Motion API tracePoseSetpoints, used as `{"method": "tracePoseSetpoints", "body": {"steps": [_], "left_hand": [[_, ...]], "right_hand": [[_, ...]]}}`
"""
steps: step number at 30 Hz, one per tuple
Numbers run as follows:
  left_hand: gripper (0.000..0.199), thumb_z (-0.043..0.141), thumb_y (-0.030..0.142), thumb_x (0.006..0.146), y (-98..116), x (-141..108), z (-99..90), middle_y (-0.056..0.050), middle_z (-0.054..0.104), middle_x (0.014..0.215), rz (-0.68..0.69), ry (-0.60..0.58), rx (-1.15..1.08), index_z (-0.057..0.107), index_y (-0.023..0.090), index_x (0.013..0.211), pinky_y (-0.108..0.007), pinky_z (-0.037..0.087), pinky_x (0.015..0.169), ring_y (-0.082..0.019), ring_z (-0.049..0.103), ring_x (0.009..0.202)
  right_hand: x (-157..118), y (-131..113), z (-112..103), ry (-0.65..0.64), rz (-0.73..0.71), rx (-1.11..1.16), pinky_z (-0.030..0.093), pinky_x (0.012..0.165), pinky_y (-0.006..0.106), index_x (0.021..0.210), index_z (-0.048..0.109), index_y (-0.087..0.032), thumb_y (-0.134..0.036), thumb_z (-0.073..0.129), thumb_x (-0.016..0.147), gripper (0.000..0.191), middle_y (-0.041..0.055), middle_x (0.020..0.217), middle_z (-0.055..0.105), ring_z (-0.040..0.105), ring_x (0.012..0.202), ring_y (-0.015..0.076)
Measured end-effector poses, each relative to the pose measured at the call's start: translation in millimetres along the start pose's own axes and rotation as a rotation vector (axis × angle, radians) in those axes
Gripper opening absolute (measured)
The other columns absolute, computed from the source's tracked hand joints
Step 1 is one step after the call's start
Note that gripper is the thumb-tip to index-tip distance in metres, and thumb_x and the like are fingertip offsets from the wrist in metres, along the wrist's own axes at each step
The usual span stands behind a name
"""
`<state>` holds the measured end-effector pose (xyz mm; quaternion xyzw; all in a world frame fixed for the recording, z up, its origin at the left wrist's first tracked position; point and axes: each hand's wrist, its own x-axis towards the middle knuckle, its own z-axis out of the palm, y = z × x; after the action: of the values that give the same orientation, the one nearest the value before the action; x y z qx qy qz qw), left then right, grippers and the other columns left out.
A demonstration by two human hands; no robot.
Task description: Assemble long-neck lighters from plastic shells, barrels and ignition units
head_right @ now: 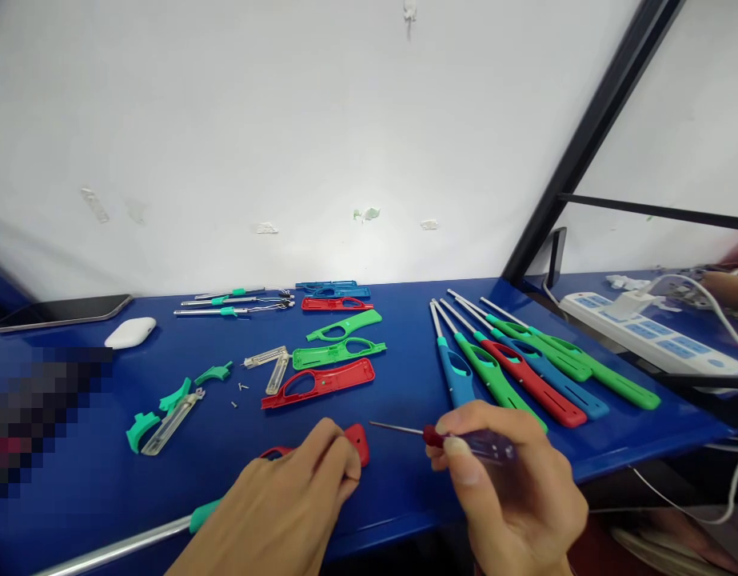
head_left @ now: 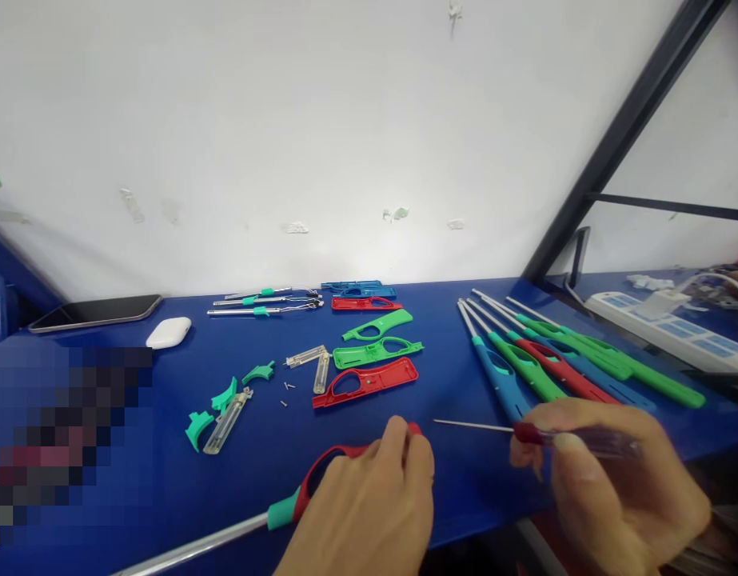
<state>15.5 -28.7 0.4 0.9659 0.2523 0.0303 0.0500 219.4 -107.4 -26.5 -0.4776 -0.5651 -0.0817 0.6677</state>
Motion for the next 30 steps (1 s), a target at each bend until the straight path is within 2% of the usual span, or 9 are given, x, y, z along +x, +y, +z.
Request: {"method": "tracePoseSetpoints", "body": {"steps": [2, 5, 8, 11, 13, 17, 19, 23, 30], "left_hand": [[0.024, 0.047, 0.005, 0.093, -6.7, 2.3, -3.9, -0.005, 0.072, 0.094, -0.016, 0.074, -0.136, 0.064, 0.021, 0.1, -0.028, 0.047, 0.052, -0.021, 0.07, 0.064], [0.025, 0.043, 0.01, 0.102, -16.4, 3.3, -1.7, 0.001, 0.074, 0.092, -0.039, 0.279, -0.41, 0.063, 0.024, 0.096, -0.027, 0.052, 0.064, -0.018, 0.072, 0.073], [0.022, 0.048, 0.017, 0.107, -21.2, 2.9, 5.0, 0.004, 0.078, 0.103, -0.078, 0.397, -0.595, 0.067, 0.028, 0.11, -0.025, 0.056, 0.08, -0.016, 0.076, 0.09], [0.03, 0.051, 0.017, 0.106, -22.0, 3.3, 8.2, 0.002, 0.078, 0.116, -0.078, 0.454, -0.645, 0.069, 0.03, 0.126, -0.024, 0.058, 0.087, -0.016, 0.076, 0.102], [0.034, 0.05, 0.015, 0.106, -21.6, 3.9, 8.3, 0.001, 0.078, 0.115, -0.068, 0.467, -0.669, 0.072, 0.03, 0.127, -0.022, 0.059, 0.084, -0.014, 0.076, 0.098], [0.036, 0.047, 0.016, 0.107, -20.2, 5.0, 7.8, -0.001, 0.074, 0.104, -0.075, 0.446, -0.804, 0.076, 0.028, 0.124, -0.017, 0.058, 0.067, -0.008, 0.069, 0.071], [0.035, 0.047, 0.017, 0.106, -19.3, 5.0, 7.7, 0.0, 0.072, 0.1, -0.087, 0.432, -0.866, 0.077, 0.028, 0.12, -0.016, 0.057, 0.064, -0.006, 0.065, 0.062], [0.035, 0.046, 0.017, 0.106, -17.7, 4.7, 6.5, 0.001, 0.071, 0.095, -0.101, 0.418, -0.923, 0.079, 0.028, 0.112, -0.018, 0.054, 0.061, -0.006, 0.065, 0.059], [0.033, 0.048, 0.02, 0.106, -16.3, 6.3, 3.4, 0.0, 0.071, 0.092, -0.119, 0.432, -0.954, 0.08, 0.028, 0.113, -0.019, 0.055, 0.061, -0.007, 0.065, 0.058]], "right_hand": [[0.7, -10.5, 3.3, 0.067, 0.093, 0.049, 0.053, 0.046, 0.028, 0.104, 0.073, -0.021, -0.023, 0.067, 0.101, 0.006, 0.0011, 0.084, 0.07, 0.067, 0.054, 0.0132], [2.5, -27.9, 9.4, 0.119, 0.276, 0.12, 0.049, 0.046, 0.03, 0.099, 0.068, -0.025, -0.035, 0.064, 0.105, 0.012, 0.0002, 0.08, 0.065, 0.064, 0.054, 0.0146], [3.4, -37.5, 12.8, 0.11, 0.337, 0.139, 0.047, 0.045, 0.032, 0.1, 0.067, -0.026, -0.04, 0.064, 0.106, 0.015, 0.0016, 0.081, 0.065, 0.064, 0.054, 0.016], [3.7, -38.7, 13.1, 0.091, 0.344, 0.154, 0.048, 0.045, 0.032, 0.102, 0.066, -0.026, -0.039, 0.063, 0.107, 0.014, 0.0024, 0.082, 0.064, 0.064, 0.054, 0.016], [4.1, -38.1, 13.0, 0.083, 0.358, 0.177, 0.048, 0.046, 0.031, 0.103, 0.066, -0.026, -0.039, 0.061, 0.108, 0.014, 0.0019, 0.082, 0.064, 0.064, 0.055, 0.0155], [5.6, -38.4, 13.2, 0.071, 0.411, 0.207, 0.044, 0.046, 0.03, 0.103, 0.065, -0.027, -0.04, 0.06, 0.109, 0.015, -0.0002, 0.079, 0.065, 0.066, 0.054, 0.0151], [6.1, -38.7, 13.3, 0.06, 0.422, 0.21, 0.043, 0.047, 0.029, 0.104, 0.065, -0.027, -0.04, 0.06, 0.109, 0.015, -0.0013, 0.076, 0.066, 0.066, 0.054, 0.0152], [6.2, -38.1, 13.4, 0.035, 0.399, 0.184, 0.042, 0.047, 0.03, 0.103, 0.064, -0.027, -0.04, 0.058, 0.11, 0.016, -0.0017, 0.073, 0.066, 0.065, 0.053, 0.0164], [8.0, -37.5, 11.6, 0.063, 0.385, 0.2, 0.043, 0.047, 0.031, 0.102, 0.065, -0.027, -0.039, 0.058, 0.109, 0.016, -0.0007, 0.078, 0.066, 0.065, 0.054, 0.0159]]}}
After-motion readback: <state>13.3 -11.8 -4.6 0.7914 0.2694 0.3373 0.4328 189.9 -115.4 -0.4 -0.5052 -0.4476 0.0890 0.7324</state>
